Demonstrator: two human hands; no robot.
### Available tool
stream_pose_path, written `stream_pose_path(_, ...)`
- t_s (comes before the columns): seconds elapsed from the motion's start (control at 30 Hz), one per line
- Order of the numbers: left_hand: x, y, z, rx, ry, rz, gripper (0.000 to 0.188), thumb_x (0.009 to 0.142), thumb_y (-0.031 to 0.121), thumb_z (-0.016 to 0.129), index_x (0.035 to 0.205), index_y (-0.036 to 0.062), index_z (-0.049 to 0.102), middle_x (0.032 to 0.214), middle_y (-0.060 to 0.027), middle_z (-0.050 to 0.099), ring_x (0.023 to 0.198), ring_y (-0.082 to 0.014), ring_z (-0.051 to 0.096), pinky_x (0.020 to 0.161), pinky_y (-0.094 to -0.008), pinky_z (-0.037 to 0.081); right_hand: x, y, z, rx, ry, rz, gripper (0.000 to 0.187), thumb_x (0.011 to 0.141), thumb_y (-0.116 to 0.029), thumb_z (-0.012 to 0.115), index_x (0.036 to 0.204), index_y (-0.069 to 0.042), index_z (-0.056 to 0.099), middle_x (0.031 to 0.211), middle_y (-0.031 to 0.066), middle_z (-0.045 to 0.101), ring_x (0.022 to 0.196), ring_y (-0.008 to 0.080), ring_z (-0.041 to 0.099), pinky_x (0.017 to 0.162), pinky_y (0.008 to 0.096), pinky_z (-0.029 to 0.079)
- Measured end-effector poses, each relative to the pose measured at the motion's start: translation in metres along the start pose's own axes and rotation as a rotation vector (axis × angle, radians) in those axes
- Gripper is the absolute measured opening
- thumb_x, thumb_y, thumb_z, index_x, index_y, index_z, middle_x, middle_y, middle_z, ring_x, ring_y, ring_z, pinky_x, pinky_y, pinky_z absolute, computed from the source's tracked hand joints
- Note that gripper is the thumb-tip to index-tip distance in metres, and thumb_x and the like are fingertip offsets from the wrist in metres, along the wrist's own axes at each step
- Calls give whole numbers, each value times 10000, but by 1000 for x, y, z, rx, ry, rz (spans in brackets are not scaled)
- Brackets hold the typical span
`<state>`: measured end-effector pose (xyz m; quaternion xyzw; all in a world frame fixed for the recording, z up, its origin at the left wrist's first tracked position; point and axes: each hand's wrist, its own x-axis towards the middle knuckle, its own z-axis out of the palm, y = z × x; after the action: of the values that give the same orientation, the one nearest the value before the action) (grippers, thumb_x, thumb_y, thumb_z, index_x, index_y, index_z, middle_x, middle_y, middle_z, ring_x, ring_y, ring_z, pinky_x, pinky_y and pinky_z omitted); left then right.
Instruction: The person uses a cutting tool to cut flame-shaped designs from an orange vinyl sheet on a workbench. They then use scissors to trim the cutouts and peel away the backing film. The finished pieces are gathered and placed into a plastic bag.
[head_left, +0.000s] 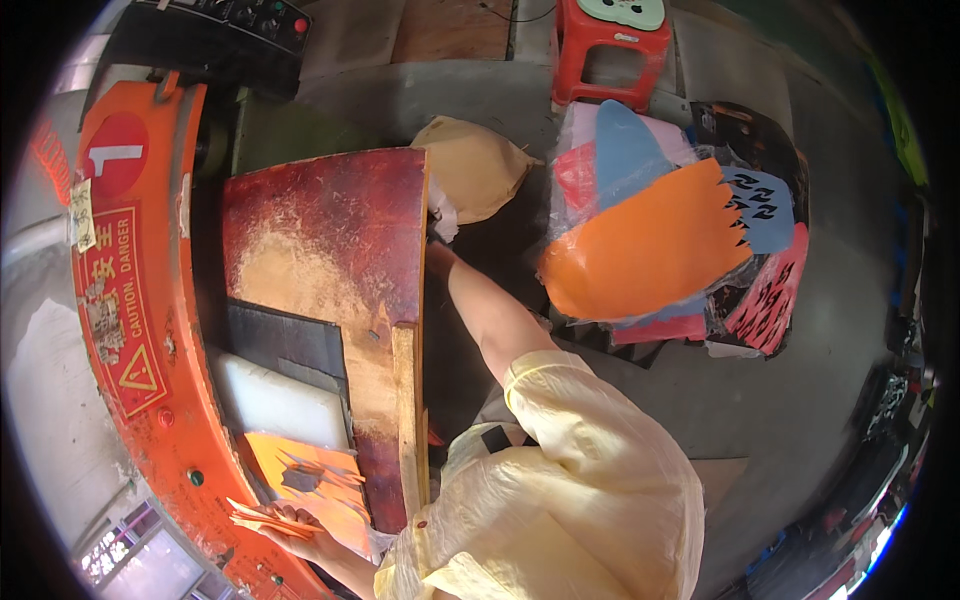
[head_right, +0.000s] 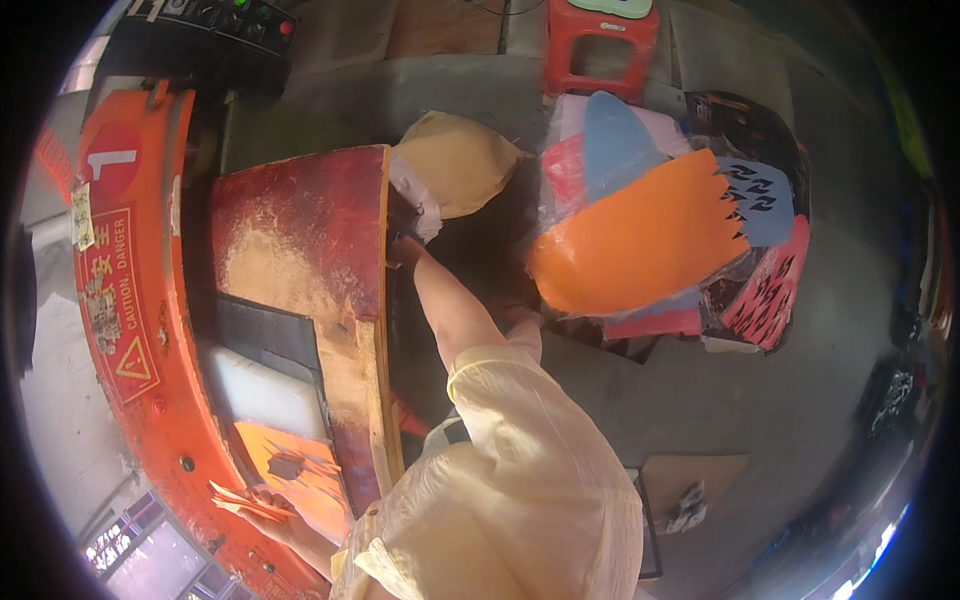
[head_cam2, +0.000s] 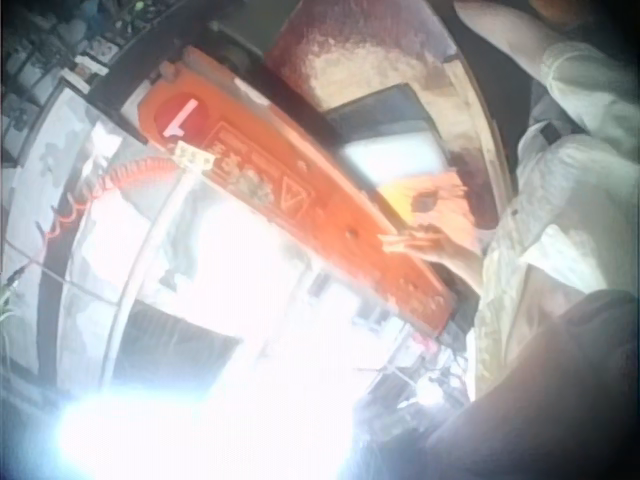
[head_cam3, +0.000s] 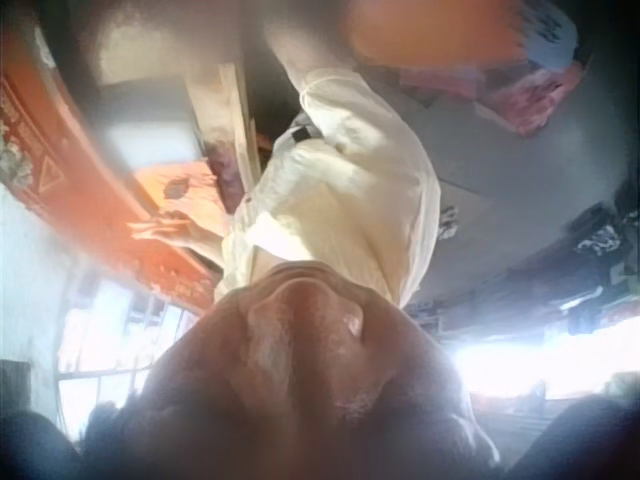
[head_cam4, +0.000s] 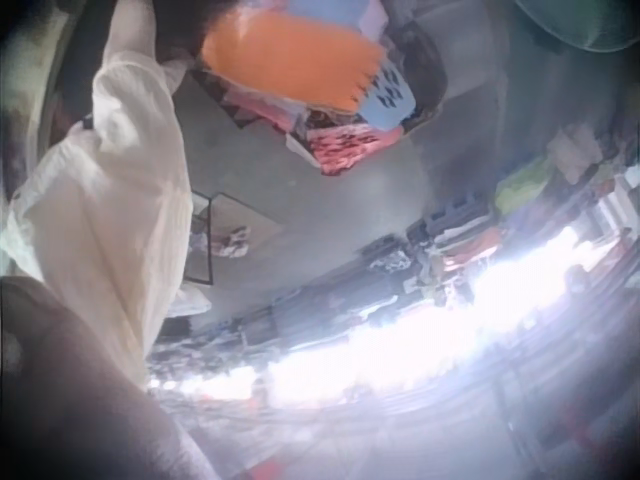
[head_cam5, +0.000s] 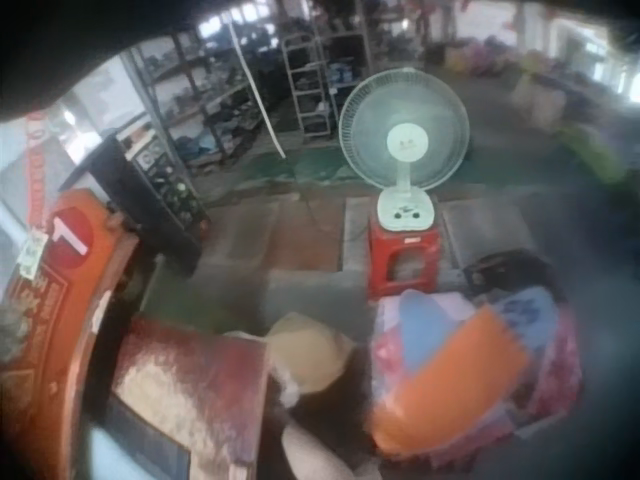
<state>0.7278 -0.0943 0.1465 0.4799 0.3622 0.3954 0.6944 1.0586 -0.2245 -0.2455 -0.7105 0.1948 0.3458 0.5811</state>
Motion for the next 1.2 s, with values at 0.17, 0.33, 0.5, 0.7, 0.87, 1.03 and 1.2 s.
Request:
stream_pose_path(0.17, -43, 23, 1, 136, 124, 149, 531, 936, 405, 493, 1390, 254, 263, 1213, 51, 448, 643, -30, 431, 426, -120, 349, -21, 12, -34, 115, -75, -2, 178, 879, -275, 524, 754, -164, 586, 658, 31, 521, 548, 161, 512, 489, 310, 414)
stream_pose_path(0.33, -82, 78, -55, 29, 265, 123, 529, 926, 441, 496, 1336, 126, 388, 966, 8, 531, 687, -75, 521, 510, -191, 454, -150, 19, -104, 650, -216, 123, 221, 889, -283, 512, 680, -218, 486, 583, -14, 446, 493, 120, 481, 421, 271, 383)
stream_pose_path(0.5, -150, 121, -151, -146, 287, -67, 529, 926, 470, 477, 1267, 66, 466, 987, -54, 598, 738, -116, 582, 545, -214, 469, -341, 8, -85, 595, -642, -348, 284, 835, -328, 618, 968, -80, 579, 819, 66, 608, 682, 183, 584, 568, 304, 486)
stream_pose_path(0.7, -273, 149, -248, -237, -214, 49, 531, 925, 478, 475, 1247, 58, 435, 874, -39, 520, 546, -92, 500, 374, -170, 358, -602, 30, 69, -213, -1469, -1293, 992, 701, -491, 753, 1418, -12, 263, 1359, 152, 420, 1249, 252, 437, 1029, 378, 365)
stream_pose_path(0.87, -386, 165, -352, -471, -98, -8, 413, 964, 412, 433, 1160, 48, 447, 897, -52, 513, 577, -100, 500, 393, -181, 370, -774, 170, 120, -736, -2013, -472, 503, 770, -227, 706, 1178, -12, 504, 1040, 68, 616, 983, 149, 590, 850, 301, 489)
stream_pose_path(1.03, -464, 154, -462, -628, 116, 4, 414, 958, 426, 440, 1165, 68, 451, 899, -38, 524, 579, -91, 503, 409, -179, 370, -829, 257, 115, -794, -1791, -151, 344, 827, -223, 642, 1078, 4, 582, 961, 43, 617, 907, 136, 579, 790, 290, 480)
stream_pose_path(1.2, -489, 131, -521, -304, 342, 70, 428, 933, 437, 496, 1146, 67, 470, 884, -49, 558, 612, -96, 540, 398, -193, 395, -843, 262, 152, -887, -1826, -356, 259, 809, -242, 643, 967, -37, 632, 885, 28, 629, 777, 114, 584, 691, 255, 465)
